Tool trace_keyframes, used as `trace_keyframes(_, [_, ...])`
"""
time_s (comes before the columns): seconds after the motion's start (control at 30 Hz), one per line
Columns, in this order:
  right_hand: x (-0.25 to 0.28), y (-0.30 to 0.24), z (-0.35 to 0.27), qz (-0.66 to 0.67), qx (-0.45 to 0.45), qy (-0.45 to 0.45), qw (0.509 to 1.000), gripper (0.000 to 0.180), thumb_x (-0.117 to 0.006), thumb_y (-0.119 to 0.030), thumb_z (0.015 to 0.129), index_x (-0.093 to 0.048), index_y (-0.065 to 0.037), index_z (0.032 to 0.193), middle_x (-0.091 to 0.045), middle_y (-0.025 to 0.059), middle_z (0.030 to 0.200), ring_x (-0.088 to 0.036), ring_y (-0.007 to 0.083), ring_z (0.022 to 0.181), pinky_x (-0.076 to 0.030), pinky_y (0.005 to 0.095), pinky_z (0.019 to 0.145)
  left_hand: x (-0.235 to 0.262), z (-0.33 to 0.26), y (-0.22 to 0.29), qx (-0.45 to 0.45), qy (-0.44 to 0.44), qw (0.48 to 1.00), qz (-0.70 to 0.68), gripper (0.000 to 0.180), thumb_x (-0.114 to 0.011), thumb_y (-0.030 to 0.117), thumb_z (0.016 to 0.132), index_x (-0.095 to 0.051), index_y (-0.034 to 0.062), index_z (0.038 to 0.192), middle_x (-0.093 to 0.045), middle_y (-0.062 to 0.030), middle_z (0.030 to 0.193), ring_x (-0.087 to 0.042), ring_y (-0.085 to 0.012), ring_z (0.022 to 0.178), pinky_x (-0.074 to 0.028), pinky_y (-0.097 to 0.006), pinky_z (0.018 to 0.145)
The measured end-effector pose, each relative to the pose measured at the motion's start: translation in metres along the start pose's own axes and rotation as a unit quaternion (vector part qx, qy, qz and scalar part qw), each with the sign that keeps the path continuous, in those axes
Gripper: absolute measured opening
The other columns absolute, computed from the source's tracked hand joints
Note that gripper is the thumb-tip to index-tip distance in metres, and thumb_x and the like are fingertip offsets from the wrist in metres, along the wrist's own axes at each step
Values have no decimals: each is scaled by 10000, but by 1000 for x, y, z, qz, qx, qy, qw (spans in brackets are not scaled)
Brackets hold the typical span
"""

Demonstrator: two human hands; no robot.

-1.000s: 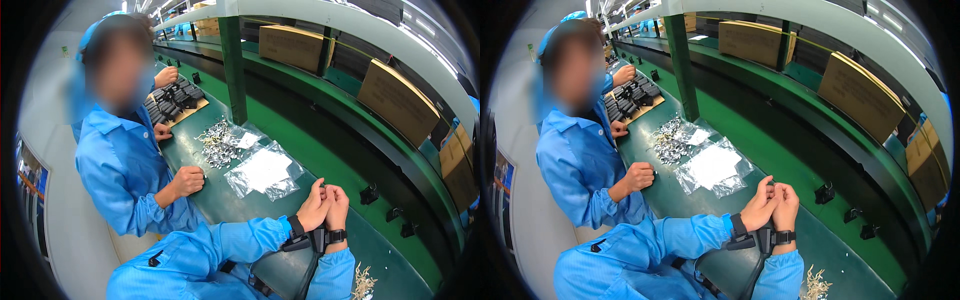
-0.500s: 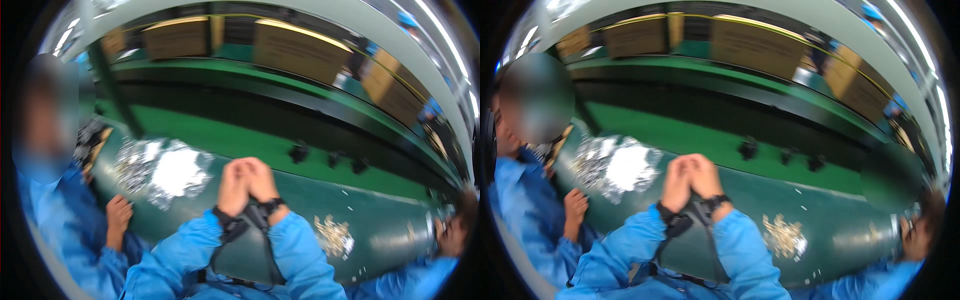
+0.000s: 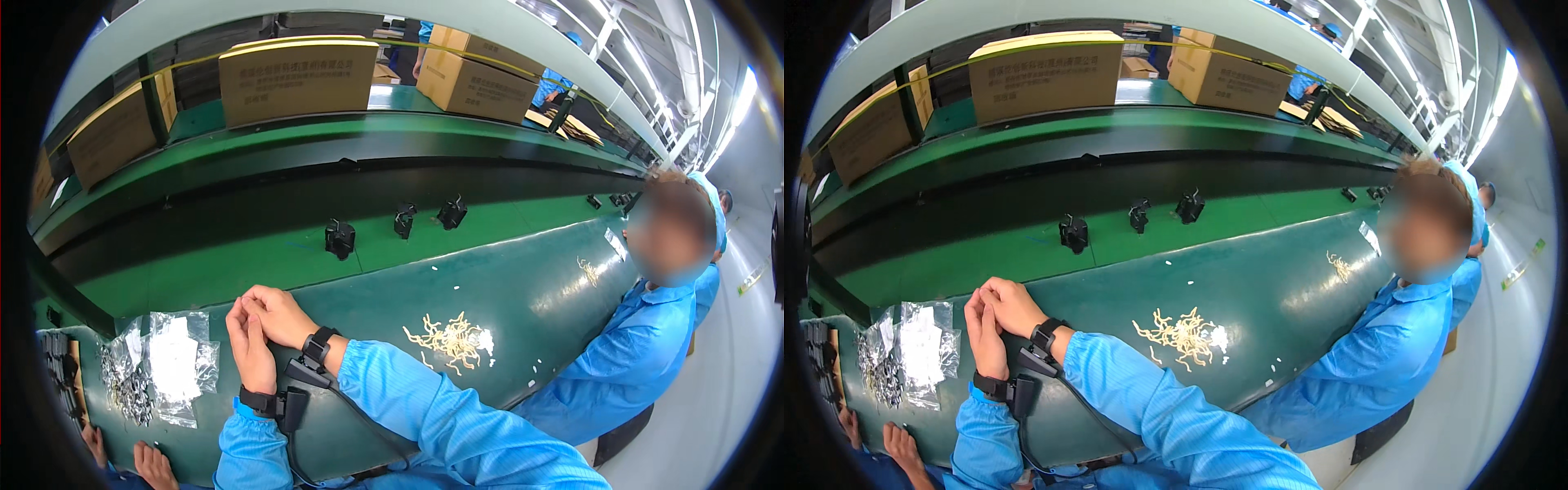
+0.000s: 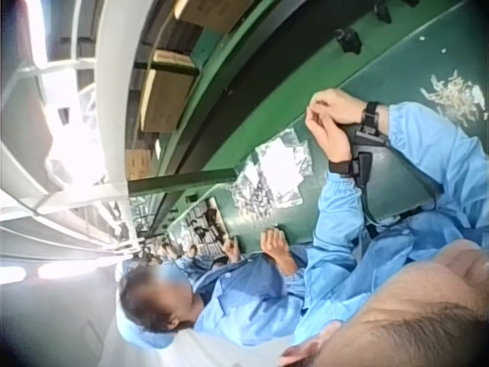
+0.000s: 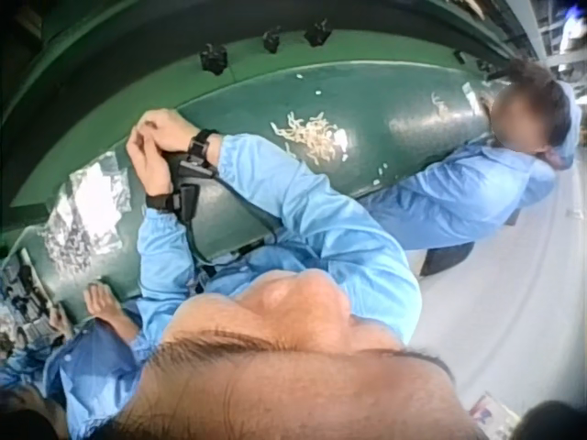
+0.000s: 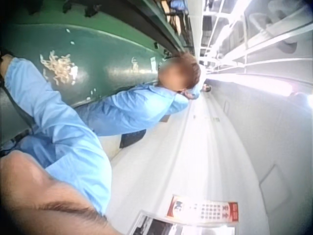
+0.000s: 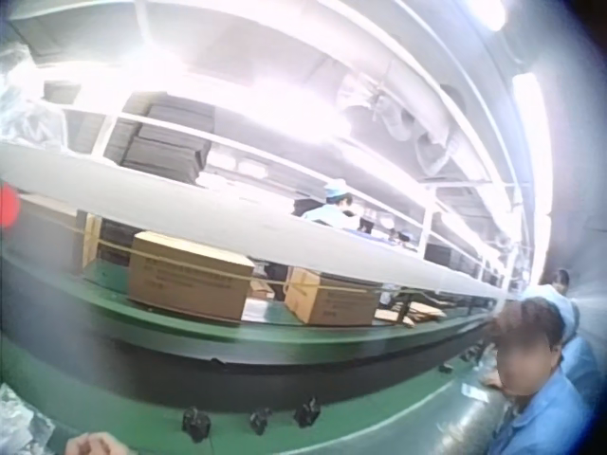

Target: The recorder is assembling small electronic components on a factory production line.

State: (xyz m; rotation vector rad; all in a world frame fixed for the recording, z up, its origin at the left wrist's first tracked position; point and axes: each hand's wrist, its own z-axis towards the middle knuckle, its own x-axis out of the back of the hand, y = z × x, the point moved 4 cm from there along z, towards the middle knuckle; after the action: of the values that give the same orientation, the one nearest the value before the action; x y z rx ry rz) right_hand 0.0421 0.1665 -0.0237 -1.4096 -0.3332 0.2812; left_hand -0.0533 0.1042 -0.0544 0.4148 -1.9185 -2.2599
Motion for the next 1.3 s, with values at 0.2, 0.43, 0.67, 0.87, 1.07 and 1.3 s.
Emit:
trace_keyframes(0.2, [-2,4,0,5,21,17,1000,229,-552,-183,1020,-656,20,997,-716,89,871,-671,142,731,-540,293,624,-1,1,3,7,4,1000,-22,459,-454,220,1070,-377,35,1483,-496,-103,1409,-533,-170,1216,-447,-284,990])
trace_keyframes(0.43, [2,10,-2,-3,44,49,998,227,-557,-176,1013,-659,24,980,-723,108,857,-685,171,713,-552,312,613,-3,8,-2,35,-28,997,-60,425,-433,153,1068,-372,18,1467,-473,-142,1442,-500,-222,1297,-433,-334,1060])
trace_keyframes(0.67, [2,12,-15,52,58,85,993,195,-541,-140,1004,-636,25,963,-697,133,777,-656,172,564,-514,303,476,2,11,-3,44,-15,998,-43,428,-489,208,1054,-408,56,1445,-595,-100,1272,-609,-145,1062,-505,-264,854])
trace_keyframes(0.87, [8,1,-39,97,4,58,994,192,-557,-152,1005,-635,22,983,-677,84,742,-620,137,533,-500,281,475,4,13,-9,65,-40,996,-47,377,-494,208,1053,-476,15,1377,-643,-54,1043,-573,-67,787,-463,-212,648])
trace_keyframes(1.07, [13,-8,-64,67,-8,59,996,196,-576,-174,1009,-639,10,985,-657,49,741,-583,103,534,-474,264,473,-5,3,1,50,-57,996,-45,304,-486,160,1044,-541,-22,1281,-647,-71,1002,-565,-77,736,-469,-223,613])
trace_keyframes(1.3, [11,-12,-74,29,-9,62,998,190,-574,-169,1005,-640,9,1010,-658,44,738,-588,103,542,-477,265,487,-2,-1,-2,21,-73,997,-34,260,-494,139,1041,-574,-23,1229,-652,-69,974,-577,-89,749,-478,-238,630])
